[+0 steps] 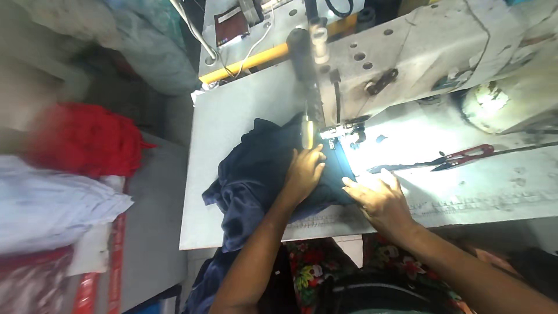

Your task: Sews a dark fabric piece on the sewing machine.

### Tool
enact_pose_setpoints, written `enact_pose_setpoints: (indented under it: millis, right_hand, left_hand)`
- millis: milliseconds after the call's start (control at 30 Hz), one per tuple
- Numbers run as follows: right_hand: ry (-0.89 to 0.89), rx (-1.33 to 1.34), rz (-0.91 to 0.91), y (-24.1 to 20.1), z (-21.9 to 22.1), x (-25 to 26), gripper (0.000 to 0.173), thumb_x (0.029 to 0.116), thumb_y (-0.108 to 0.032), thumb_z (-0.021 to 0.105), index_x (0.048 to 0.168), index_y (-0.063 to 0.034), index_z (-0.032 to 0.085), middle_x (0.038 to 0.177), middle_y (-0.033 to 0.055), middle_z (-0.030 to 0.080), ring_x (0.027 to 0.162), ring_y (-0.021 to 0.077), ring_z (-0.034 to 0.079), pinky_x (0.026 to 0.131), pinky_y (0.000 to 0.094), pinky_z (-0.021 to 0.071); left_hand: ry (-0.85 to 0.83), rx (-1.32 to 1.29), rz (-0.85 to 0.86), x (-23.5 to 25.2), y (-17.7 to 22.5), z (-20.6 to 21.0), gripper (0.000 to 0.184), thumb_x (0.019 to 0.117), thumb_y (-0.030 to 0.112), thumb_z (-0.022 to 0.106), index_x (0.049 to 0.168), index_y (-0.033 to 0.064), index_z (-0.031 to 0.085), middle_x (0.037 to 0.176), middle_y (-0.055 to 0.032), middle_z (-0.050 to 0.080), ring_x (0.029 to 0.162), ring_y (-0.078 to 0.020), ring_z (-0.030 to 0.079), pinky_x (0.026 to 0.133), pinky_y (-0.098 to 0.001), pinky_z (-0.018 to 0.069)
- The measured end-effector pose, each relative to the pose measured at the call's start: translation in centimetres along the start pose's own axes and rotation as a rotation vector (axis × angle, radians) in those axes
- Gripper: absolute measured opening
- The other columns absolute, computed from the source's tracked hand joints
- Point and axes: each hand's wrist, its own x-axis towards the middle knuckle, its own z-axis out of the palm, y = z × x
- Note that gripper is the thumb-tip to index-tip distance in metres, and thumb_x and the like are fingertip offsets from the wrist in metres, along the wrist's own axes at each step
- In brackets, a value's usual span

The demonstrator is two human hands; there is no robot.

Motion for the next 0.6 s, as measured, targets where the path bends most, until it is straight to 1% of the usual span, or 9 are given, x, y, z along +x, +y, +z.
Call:
enact_pose_setpoints:
  millis: [67, 133, 200, 233, 267, 367, 433, 500, 600]
  right_hand:
    - [0.012, -0.011, 0.001, 0.1, 0.3, 0.4, 0.024, 0.0919, -0.004, 0.061, 0.102, -0.0135, 0.081, 0.123, 0.0033, 0.075, 0.112, 0.0344, 0.071, 0.099, 0.0678, 0.0435]
    - [0.017, -0.015, -0.007, 0.2, 0.4, 0.9, 0.022, 0.0927, -0.005, 0.062, 0.102, -0.0124, 0.081, 0.123, 0.0043, 0.075, 0.107, 0.035, 0.072, 0.097, 0.0658, 0.0442]
    - [0.025, -0.013, -0.014, 0.4, 0.5, 1.5, 0.022, 0.0914, -0.003, 0.063, 0.101, -0.0114, 0.081, 0.123, 0.005, 0.075, 0.099, 0.0349, 0.072, 0.094, 0.0637, 0.0448]
    - [0.022, -0.016, -0.016, 0.4, 0.5, 1.7, 0.021, 0.0911, -0.004, 0.064, 0.101, -0.0113, 0.081, 0.123, 0.0051, 0.075, 0.098, 0.0353, 0.071, 0.093, 0.0631, 0.0452]
    - [0.017, -0.015, -0.013, 0.5, 0.6, 2.0, 0.021, 0.0903, -0.004, 0.064, 0.102, -0.0111, 0.081, 0.123, 0.0053, 0.075, 0.1, 0.036, 0.071, 0.093, 0.0635, 0.0453]
    - [0.004, -0.015, 0.007, 0.5, 0.6, 2.6, 0.022, 0.0891, -0.004, 0.067, 0.104, -0.0115, 0.081, 0.125, 0.0051, 0.074, 0.108, 0.0364, 0.07, 0.094, 0.0642, 0.0455]
    - [0.02, -0.01, 0.006, 0.6, 0.8, 3.0, 0.023, 0.0875, -0.002, 0.067, 0.104, -0.0107, 0.081, 0.123, 0.0066, 0.075, 0.11, 0.0362, 0.07, 0.093, 0.0647, 0.0457]
    - [0.024, -0.005, -0.001, 0.8, 0.9, 3.4, 0.022, 0.0881, -0.002, 0.067, 0.104, -0.0101, 0.08, 0.123, 0.0081, 0.075, 0.112, 0.0366, 0.069, 0.094, 0.0646, 0.0455]
    - [0.019, -0.002, 0.005, 1.0, 1.0, 3.9, 0.023, 0.0914, -0.006, 0.066, 0.109, -0.0097, 0.08, 0.123, 0.009, 0.074, 0.113, 0.0371, 0.068, 0.097, 0.0634, 0.0442]
  left_hand:
    - [-0.004, -0.007, -0.009, 0.5, -0.3, -0.1, 0.021, 0.1015, 0.01, 0.056, 0.114, -0.001, 0.069, 0.145, -0.0137, 0.061, 0.143, -0.0358, 0.047, 0.119, -0.0638, 0.025]
    - [-0.004, -0.01, -0.008, 0.9, -0.7, -0.1, 0.022, 0.1015, 0.009, 0.056, 0.115, -0.0016, 0.069, 0.144, -0.0139, 0.061, 0.144, -0.0347, 0.047, 0.12, -0.0632, 0.0248]
    - [0.0, -0.005, 0.004, 1.4, -1.0, -0.3, 0.022, 0.1009, 0.008, 0.056, 0.115, -0.0019, 0.069, 0.143, -0.0144, 0.062, 0.143, -0.0337, 0.049, 0.119, -0.063, 0.0263]
    - [0.001, -0.011, 0.005, 1.6, -1.1, -0.4, 0.022, 0.1006, 0.008, 0.056, 0.115, -0.0023, 0.069, 0.142, -0.0152, 0.062, 0.142, -0.0338, 0.05, 0.119, -0.063, 0.0266]
    - [-0.003, -0.017, 0.0, 1.9, -1.2, -0.5, 0.022, 0.1008, 0.008, 0.056, 0.116, -0.0024, 0.069, 0.141, -0.0159, 0.063, 0.14, -0.0338, 0.051, 0.119, -0.0627, 0.0263]
    - [-0.006, -0.014, -0.007, 2.6, -1.5, -0.8, 0.021, 0.1018, 0.009, 0.056, 0.116, -0.0016, 0.068, 0.13, -0.0165, 0.066, 0.13, -0.0325, 0.058, 0.119, -0.061, 0.0274]
    - [-0.001, -0.006, -0.011, 2.9, -1.8, -0.9, 0.022, 0.1024, 0.011, 0.057, 0.117, -0.0019, 0.068, 0.125, -0.0174, 0.068, 0.126, -0.0333, 0.06, 0.119, -0.0603, 0.0275]
    - [-0.003, -0.001, -0.03, 3.3, -2.0, -1.1, 0.024, 0.1029, 0.012, 0.057, 0.118, -0.0023, 0.068, 0.125, -0.0187, 0.068, 0.127, -0.0336, 0.06, 0.12, -0.0592, 0.0262]
    - [0.006, -0.002, -0.057, 3.9, -1.6, -1.6, 0.024, 0.1026, 0.012, 0.058, 0.117, -0.0044, 0.068, 0.127, -0.0215, 0.068, 0.13, -0.0358, 0.058, 0.12, -0.0592, 0.0248]
